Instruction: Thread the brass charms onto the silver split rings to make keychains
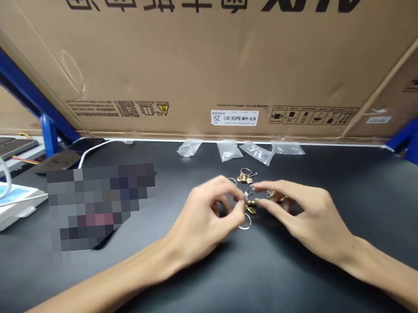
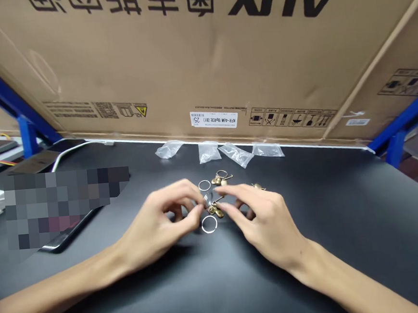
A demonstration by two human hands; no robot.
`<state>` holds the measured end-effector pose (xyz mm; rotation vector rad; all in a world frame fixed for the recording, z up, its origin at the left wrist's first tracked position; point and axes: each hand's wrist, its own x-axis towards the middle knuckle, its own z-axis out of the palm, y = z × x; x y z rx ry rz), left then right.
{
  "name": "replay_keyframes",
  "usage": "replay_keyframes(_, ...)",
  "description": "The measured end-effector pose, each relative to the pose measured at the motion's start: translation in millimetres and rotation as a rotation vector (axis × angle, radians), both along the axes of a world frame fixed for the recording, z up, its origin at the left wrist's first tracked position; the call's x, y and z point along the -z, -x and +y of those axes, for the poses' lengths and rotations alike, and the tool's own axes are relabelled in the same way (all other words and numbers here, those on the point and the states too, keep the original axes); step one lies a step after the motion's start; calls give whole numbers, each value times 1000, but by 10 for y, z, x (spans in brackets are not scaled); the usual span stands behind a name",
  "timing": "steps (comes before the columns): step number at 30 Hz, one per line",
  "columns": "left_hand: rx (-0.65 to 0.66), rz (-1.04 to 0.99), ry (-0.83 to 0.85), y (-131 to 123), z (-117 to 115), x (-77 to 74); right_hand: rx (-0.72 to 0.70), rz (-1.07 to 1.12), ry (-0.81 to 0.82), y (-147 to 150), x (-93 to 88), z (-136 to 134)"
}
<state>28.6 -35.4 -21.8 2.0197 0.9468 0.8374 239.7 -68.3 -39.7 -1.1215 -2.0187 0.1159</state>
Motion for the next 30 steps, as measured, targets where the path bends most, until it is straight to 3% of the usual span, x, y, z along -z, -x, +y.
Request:
replay_keyframes(6, -163, -35, -48, 74, 135, -7, 46, -292, 64, -33, 75, 28)
replay_keyframes(13, -104, -26, 26, 33, 122, 55, 119, -424, 63, -44, 57, 17)
replay_keyframes(19, -52, 10, -124, -9, 84, 77, 77, -472, 41, -45, 99, 37)
replay_keyframes(22, -20, 17, -211, -13, 70, 115, 78, -415, 56, -46, 84, 22)
replay_keyframes(30, 98, 12, -274, -5, 52, 231, 45, 42, 335, 49, -55, -32)
